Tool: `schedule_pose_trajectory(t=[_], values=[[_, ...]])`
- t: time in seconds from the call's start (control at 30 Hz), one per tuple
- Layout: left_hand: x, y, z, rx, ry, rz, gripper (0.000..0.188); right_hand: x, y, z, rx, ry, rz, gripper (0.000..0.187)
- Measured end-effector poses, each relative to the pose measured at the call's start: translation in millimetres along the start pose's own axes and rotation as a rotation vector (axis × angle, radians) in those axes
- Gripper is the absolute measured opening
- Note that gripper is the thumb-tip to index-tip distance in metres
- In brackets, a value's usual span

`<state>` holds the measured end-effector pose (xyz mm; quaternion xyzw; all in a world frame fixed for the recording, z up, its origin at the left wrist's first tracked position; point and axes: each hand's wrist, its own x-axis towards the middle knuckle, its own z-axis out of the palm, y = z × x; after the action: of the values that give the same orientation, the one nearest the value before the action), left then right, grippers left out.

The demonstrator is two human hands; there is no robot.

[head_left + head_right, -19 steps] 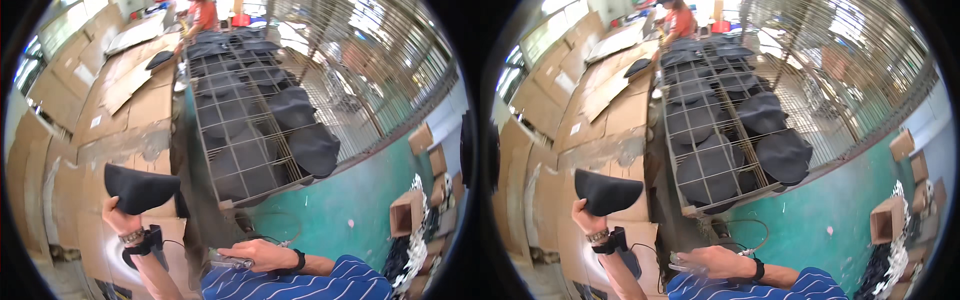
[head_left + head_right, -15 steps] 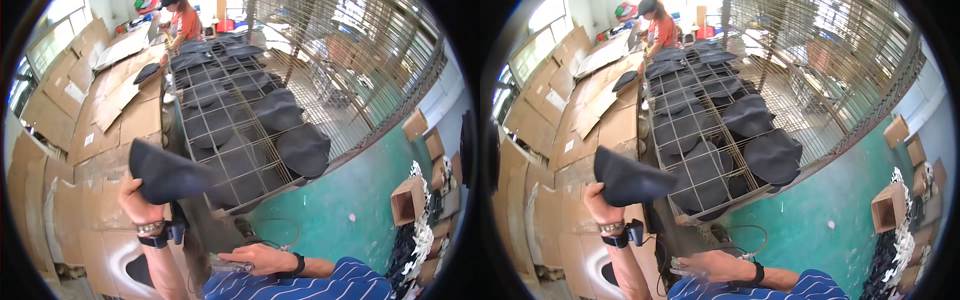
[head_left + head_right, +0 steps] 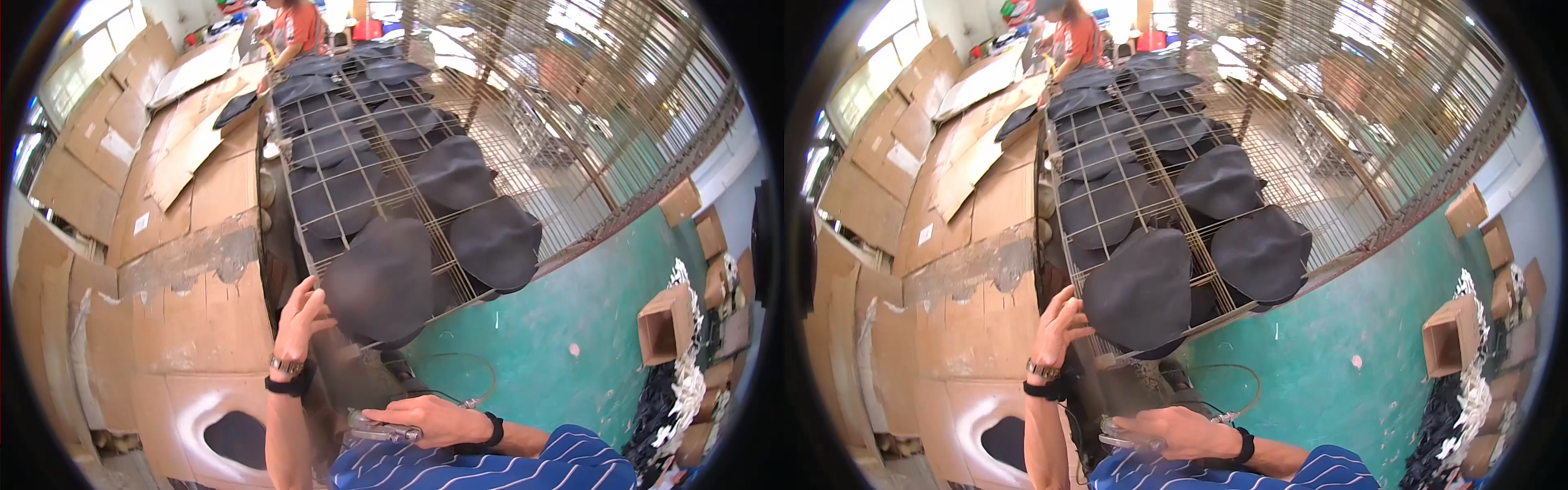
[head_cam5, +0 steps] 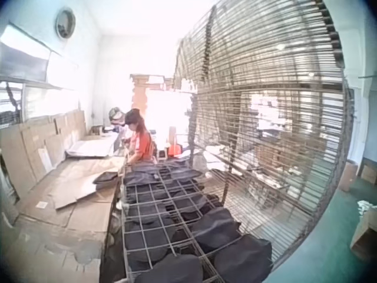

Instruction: The person repeatedly picks up black slipper uppers from a cardboard surface, sprays them with a handheld spray gun, and places them onto a metal drying rack. The person handles the items one at a time, spraying each side before moving to the next unit.

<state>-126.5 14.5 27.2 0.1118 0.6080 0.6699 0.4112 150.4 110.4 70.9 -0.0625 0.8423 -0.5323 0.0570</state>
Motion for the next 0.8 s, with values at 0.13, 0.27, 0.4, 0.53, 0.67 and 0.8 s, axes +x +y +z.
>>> schedule_pose_trajectory(t=[0.13,0.27,0.4,0.53,0.67,0.8], values=[[-54.9,-32.2,-56.3,-0.089,0.156,0.113,0.05,22.6,-10.9,0.7,0.01,-0.054,-0.072,0.082],[-133.4,-122.3,-117.4,-0.251,0.448,0.015,0.043,51.2,-32.2,1.0,0.052,-0.144,-0.123,0.082],[-206.4,-267.8,-164.2,-0.248,0.651,-0.337,0.042,71.5,-58.4,8.6,-0.03,-0.276,-0.078,0.077],[-281.2,-391.5,-154.7,-0.172,0.799,-0.532,0.035,100.0,-69.5,25.3,-0.072,-0.382,-0.179,0.072],[-341.5,-487.0,-115.6,-0.144,0.899,-0.709,0.032,126.7,-79.7,39.3,-0.141,-0.535,-0.225,0.062],[-373.0,-560.8,-69.3,0.081,0.956,-0.721,0.026,142.9,-98.1,66.8,-0.074,-0.607,-0.28,0.07]])
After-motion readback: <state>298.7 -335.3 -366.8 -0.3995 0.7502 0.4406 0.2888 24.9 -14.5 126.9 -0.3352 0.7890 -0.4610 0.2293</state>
